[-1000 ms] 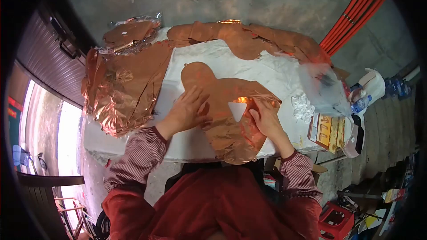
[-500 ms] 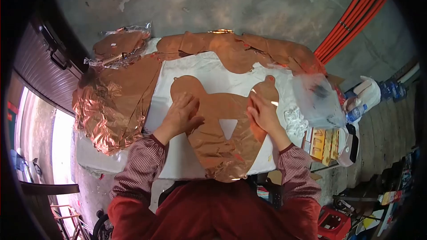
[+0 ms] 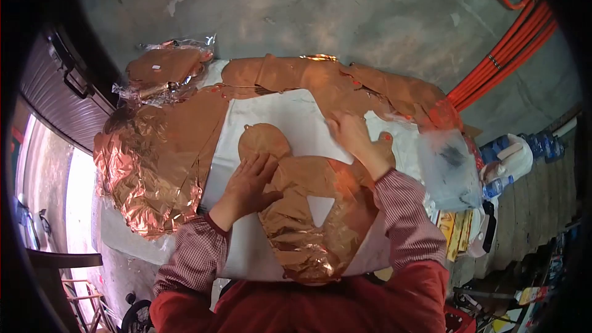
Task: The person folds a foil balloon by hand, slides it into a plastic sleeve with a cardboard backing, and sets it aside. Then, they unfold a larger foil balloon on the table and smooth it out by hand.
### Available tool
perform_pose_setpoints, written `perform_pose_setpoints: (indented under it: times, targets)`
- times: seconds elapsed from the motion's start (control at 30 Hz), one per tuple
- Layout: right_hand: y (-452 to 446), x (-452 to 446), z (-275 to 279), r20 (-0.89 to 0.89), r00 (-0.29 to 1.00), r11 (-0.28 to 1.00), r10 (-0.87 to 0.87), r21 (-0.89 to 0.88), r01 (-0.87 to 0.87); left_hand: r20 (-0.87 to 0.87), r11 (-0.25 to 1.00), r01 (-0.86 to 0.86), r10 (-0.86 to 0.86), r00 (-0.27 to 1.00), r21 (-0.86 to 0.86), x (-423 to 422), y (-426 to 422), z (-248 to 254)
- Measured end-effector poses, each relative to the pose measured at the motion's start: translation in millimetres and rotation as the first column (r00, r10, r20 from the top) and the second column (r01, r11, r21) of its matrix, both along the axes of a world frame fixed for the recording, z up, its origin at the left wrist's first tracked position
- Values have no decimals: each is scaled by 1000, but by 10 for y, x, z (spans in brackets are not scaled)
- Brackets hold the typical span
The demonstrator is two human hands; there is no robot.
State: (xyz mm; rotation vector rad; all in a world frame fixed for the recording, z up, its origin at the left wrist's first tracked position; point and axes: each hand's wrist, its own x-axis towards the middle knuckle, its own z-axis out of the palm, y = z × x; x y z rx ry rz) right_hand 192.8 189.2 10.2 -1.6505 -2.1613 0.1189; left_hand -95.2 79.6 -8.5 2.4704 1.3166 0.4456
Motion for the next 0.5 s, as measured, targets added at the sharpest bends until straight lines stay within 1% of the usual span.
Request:
perform_pose_setpoints:
  times: [0.03, 0.07, 0.13, 0.17, 0.2, 0.23, 0.3, 0.37, 0.4, 0.43, 0.47, 0.5]
  targets:
    - [197, -133, -27, -1, 1000, 999, 4, -38, -4, 14, 1000, -6, 6, 1000, -3, 0, -1, -15]
    - [373, -262, -53, -3, 1000, 999, 15, -33, -16, 11, 1000, -18, 18, 1000, 2, -2, -8, -23]
    - [719, -469, -162, 67, 998, 999, 11, 35, -13, 26, 1000, -21, 20, 999, 14, 1, -19, -42]
    - [904, -548, -290, 66, 998, 999, 23, 38, -25, 24, 999, -32, 32, 999, 17, 6, -23, -44]
    - [1115, -604, -508, 138, 989, 984, -57, 175, 32, 28, 999, -33, 33, 999, 22, 15, -30, -41]
    - [1246, -690, -559, 197, 970, 946, -146, 313, 79, 32, 999, -34, 33, 999, 26, 18, -31, -41]
    - [1443, -799, -574, 196, 973, 954, -122, 293, 61, 35, 999, -40, 38, 999, 37, 12, -35, -64]
    - [1548, -941, -423, 198, 975, 963, -99, 267, 43, 40, 998, -45, 43, 998, 42, 25, -49, -73]
    - [1566, -1036, -239, 25, 999, 1000, -25, -10, 25, 23, 998, -49, 48, 999, 39, 32, -58, -60]
    - [1628, -1118, -151, -160, 987, 960, -1, -278, -44, 6, 998, -54, 53, 999, 38, 39, -62, -46]
    - [1665, -1236, -90, -160, 987, 959, 5, -281, -51, 6, 998, -60, 60, 998, 35, 39, -68, -35]
    - [1722, -1350, -71, -640, 751, 874, -165, -448, -190, 0, 998, -55, 55, 998, 35, 41, -75, -24]
